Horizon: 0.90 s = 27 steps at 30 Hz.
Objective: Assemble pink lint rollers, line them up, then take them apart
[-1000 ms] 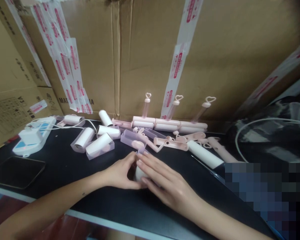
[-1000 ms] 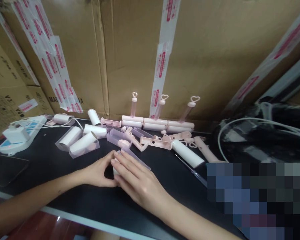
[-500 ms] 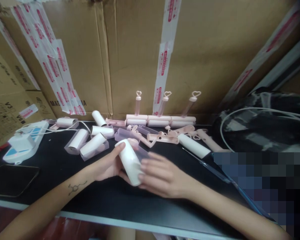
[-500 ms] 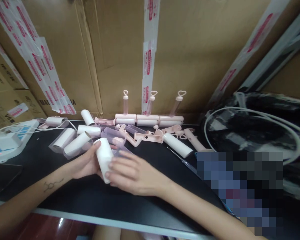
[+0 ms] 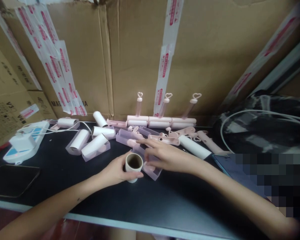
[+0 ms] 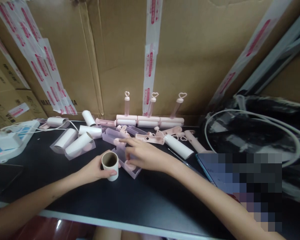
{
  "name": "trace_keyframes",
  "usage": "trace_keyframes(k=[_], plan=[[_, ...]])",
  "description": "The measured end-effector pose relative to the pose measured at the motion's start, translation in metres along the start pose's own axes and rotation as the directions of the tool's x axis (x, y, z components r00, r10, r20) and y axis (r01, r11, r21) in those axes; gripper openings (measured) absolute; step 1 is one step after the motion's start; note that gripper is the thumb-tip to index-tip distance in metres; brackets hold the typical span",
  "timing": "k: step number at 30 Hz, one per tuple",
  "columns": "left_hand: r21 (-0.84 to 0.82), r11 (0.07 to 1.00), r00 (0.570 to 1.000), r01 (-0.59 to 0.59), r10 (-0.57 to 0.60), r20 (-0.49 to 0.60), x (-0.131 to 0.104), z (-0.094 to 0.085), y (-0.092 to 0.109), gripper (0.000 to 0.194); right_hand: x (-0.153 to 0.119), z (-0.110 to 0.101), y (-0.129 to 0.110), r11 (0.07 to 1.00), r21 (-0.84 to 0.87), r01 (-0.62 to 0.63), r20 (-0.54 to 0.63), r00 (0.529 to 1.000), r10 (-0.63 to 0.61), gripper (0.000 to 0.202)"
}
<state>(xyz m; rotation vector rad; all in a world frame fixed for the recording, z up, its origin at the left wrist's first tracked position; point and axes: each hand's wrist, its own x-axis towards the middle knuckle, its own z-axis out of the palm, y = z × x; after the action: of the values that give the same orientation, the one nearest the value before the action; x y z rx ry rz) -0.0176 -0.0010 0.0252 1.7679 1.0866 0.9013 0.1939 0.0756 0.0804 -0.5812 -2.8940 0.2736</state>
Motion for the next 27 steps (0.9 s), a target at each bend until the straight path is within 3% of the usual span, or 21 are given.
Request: trace_keyframes(k=[2,4,7,10,14,18,21,25,27], plan=[[-0.057,0.998,1.000,0.000,-0.001,-0.010,0.001,0.003,-0.005,0.036,-0.003,-0.002,-0.004,0.994,0.088,-0.065,-0.134,0.988,0.077,0.009],[-0.090,0.996,1.000,-0.001,-0.001,-0.013,0.003,0.003,-0.008,0.036,-0.007,0.000,-0.014,0.974,0.206,-0.092,-0.289,0.945,0.150,0.011],[-0.076,0.997,1.000,-0.009,0.008,-0.008,0.003,0.002,-0.009,0.044,-0.011,0.010,-0.033,0.958,0.280,0.055,-0.408,0.911,0.067,0.026],[-0.023,1.000,1.000,-0.013,0.012,-0.010,0.003,0.001,-0.008,0.054,-0.012,0.021,-0.050,0.981,0.108,0.161,-0.360,0.926,-0.113,0.046],[0.023,1.000,1.000,0.003,-0.003,-0.028,0.003,0.000,-0.010,0.054,-0.009,0.034,-0.057,0.986,-0.037,0.164,-0.368,0.915,-0.166,0.052],[0.007,1.000,1.000,-0.015,0.015,-0.027,0.003,0.001,-0.015,0.052,-0.007,0.048,-0.061,0.984,0.005,0.176,-0.466,0.871,-0.153,0.060],[0.043,0.998,0.998,-0.055,0.054,0.014,0.000,0.001,-0.015,0.052,-0.006,0.050,-0.065,0.979,0.077,0.188,-0.453,0.881,-0.134,0.058],[0.216,0.966,0.990,-0.140,0.134,0.038,-0.005,-0.009,-0.014,0.095,-0.007,0.048,-0.061,0.963,0.238,0.126,-0.395,0.919,-0.023,0.050],[0.262,0.934,0.970,-0.243,0.242,0.037,-0.004,-0.020,-0.014,0.099,-0.007,0.050,-0.058,0.946,0.319,0.054,-0.368,0.927,0.071,0.046]])
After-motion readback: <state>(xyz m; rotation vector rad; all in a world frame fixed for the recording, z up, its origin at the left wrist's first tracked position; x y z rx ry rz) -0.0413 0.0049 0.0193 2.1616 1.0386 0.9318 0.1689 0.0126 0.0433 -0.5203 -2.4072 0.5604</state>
